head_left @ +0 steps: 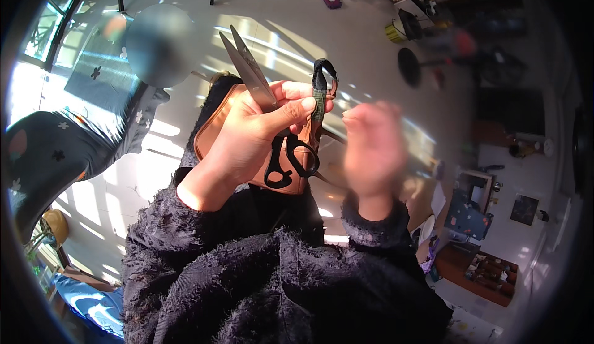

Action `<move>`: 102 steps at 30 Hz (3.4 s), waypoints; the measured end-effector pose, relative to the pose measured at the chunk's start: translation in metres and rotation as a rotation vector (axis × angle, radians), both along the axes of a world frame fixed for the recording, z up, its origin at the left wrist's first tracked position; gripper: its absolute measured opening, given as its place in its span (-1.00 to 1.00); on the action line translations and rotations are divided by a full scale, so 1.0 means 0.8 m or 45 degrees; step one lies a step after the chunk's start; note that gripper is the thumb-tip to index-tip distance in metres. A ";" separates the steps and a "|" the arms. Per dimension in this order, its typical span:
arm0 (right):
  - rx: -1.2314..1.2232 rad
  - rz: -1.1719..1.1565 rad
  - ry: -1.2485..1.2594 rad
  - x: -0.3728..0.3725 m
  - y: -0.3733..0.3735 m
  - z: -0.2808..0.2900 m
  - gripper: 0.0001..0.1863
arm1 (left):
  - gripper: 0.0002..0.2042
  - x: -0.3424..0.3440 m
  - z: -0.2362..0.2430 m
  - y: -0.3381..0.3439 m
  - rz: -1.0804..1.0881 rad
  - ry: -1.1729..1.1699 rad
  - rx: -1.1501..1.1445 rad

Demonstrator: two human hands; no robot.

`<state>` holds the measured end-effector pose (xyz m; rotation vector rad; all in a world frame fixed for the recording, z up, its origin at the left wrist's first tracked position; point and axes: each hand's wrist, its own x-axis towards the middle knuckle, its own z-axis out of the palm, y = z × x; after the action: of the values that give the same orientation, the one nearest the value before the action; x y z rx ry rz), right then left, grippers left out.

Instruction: The person uses a pair of scissors to cut a black strap attached to a brown leather handbag. They repeatedly trim the strap, inspect the cut ends, and adjust the strap's position on the bag throughout the clip.

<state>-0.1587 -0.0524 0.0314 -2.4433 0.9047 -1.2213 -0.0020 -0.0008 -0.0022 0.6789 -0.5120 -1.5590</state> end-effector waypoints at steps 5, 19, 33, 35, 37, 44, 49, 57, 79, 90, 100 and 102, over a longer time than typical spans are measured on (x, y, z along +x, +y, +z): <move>0.423 -0.015 -0.140 0.002 0.007 -0.004 -0.96 | -0.84 0.000 0.002 0.001 -0.034 0.036 -0.009; 0.301 0.171 0.107 -0.001 -0.024 0.025 -0.98 | -0.79 0.004 -0.001 0.002 -0.118 -0.018 -0.030; 0.143 0.330 0.430 0.001 -0.021 0.034 -0.67 | -0.78 0.001 -0.006 0.005 -0.129 0.120 0.061; 0.095 0.330 0.468 0.000 -0.021 0.036 -0.73 | -0.79 0.001 -0.011 0.003 -0.121 0.116 0.049; 0.066 0.308 0.453 -0.001 -0.021 0.033 -0.79 | -0.79 0.002 -0.013 0.004 -0.118 0.084 0.041; 0.363 0.141 0.114 -0.003 -0.018 0.023 -0.92 | -0.76 0.002 -0.004 0.003 -0.163 0.048 0.012; 0.382 0.198 0.162 -0.004 -0.018 0.028 -0.89 | -0.74 0.003 -0.006 0.004 -0.170 0.059 0.037; 0.092 0.332 0.342 -0.004 -0.022 0.023 -0.86 | -0.69 0.007 -0.013 0.006 -0.195 0.066 -0.012; 0.264 0.255 0.326 0.001 -0.023 0.022 -0.92 | -0.72 0.002 -0.005 0.007 -0.228 -0.006 0.063; 0.544 0.499 0.330 -0.015 -0.027 0.033 -0.94 | -0.72 0.003 -0.008 0.008 -0.221 -0.003 0.096; 0.669 0.215 0.294 -0.023 -0.032 0.047 -0.83 | -0.72 0.004 -0.004 0.009 -0.218 0.019 0.089; 0.673 0.201 0.361 -0.020 -0.031 0.052 -0.86 | -0.72 0.004 -0.005 0.008 -0.218 0.042 0.073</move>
<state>-0.1750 -0.0770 0.0729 -2.2197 0.9381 -0.5014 0.0012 0.0054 -0.0059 0.6657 -0.5135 -1.7484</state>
